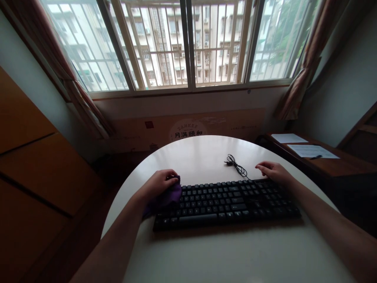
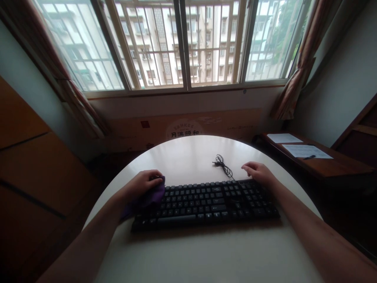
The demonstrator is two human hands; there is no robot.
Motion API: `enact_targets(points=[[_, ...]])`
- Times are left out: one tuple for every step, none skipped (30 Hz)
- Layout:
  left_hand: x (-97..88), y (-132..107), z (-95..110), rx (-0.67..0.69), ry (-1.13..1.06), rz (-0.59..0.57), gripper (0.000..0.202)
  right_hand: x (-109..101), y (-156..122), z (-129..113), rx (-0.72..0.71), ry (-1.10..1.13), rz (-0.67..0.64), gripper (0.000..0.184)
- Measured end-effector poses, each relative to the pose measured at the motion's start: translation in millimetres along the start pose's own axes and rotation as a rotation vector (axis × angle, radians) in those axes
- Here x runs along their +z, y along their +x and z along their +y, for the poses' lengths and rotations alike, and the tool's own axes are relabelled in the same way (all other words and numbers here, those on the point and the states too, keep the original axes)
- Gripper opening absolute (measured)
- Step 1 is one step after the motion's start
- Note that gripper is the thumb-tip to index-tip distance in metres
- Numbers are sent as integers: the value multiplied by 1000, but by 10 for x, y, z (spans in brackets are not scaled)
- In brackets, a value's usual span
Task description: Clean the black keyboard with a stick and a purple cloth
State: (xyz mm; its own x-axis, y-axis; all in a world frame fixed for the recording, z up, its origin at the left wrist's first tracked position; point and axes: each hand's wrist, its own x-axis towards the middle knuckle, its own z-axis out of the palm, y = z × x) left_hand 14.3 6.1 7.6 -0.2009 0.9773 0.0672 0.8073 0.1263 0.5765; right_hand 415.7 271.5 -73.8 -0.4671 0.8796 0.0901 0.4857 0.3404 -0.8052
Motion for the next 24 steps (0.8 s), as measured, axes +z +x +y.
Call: enact_targets(points=[[14, 15, -39, 0, 32, 20, 35, 0, 0, 0, 2, 1, 2, 49], [8, 19, -63, 9, 61, 49, 36, 0, -1, -1, 3, 3, 3, 49], [-14, 11, -66, 29, 95, 81, 37, 0, -1, -4, 5, 4, 3, 49], [-50, -8, -49, 55, 131, 102, 35, 1, -3, -8, 6, 6, 0, 49], [-93, -34, -14, 80, 163, 103, 32, 1, -4, -14, 8, 7, -4, 49], [-136, -64, 33, 96, 187, 76, 29, 1, -7, -20, 9, 6, -7, 49], [-173, -94, 85, 101, 203, 28, 27, 0, -10, -28, 9, 4, -8, 49], [-201, -122, 136, 99, 217, -28, 26, -1, -12, -34, 8, 0, -7, 49], [-217, -144, 178, 98, 230, -84, 26, -3, -14, -40, 4, -5, -5, 49], [-222, -159, 209, 96, 243, -133, 26, -4, -15, -44, -3, -11, -3, 49], [-216, -168, 228, 94, 255, -173, 26, -4, -16, -47, -11, -16, -1, 49], [-203, -171, 236, 93, 266, -200, 26, -4, -15, -49, -18, -20, 1, 49], [-186, -170, 237, 92, 277, -219, 27, -3, -13, -50, -25, -19, 2, 49], [-168, -167, 235, 89, 287, -229, 27, -1, -11, -50, -31, -15, 3, 49], [-151, -164, 233, 84, 298, -235, 28, 3, -8, -51, -34, -7, 4, 48], [-137, -162, 233, 81, 311, -238, 28, 6, -6, -54, -33, 2, 5, 48], [-126, -162, 237, 80, 325, -240, 28, 10, -5, -57, -30, 12, 4, 48], [-118, -162, 246, 80, 340, -238, 28, 14, -4, -62, -25, 20, 0, 47], [-112, -164, 257, 79, 355, -232, 28, 17, -4, -67, -20, 26, -3, 47], [-109, -167, 272, 78, 372, -224, 27, 20, -5, -73, -18, 30, -5, 46], [-106, -170, 290, 75, 388, -217, 27, 22, -5, -79, -21, 32, -7, 46], [-105, -174, 310, 71, 402, -206, 26, 23, -6, -84, -28, 32, -8, 46], [-105, -178, 332, 64, 417, -193, 25, 23, -6, -86, -35, 31, -6, 46], [-105, -183, 357, 56, 433, -179, 24, 24, -5, -87, -40, 32, -3, 46]])
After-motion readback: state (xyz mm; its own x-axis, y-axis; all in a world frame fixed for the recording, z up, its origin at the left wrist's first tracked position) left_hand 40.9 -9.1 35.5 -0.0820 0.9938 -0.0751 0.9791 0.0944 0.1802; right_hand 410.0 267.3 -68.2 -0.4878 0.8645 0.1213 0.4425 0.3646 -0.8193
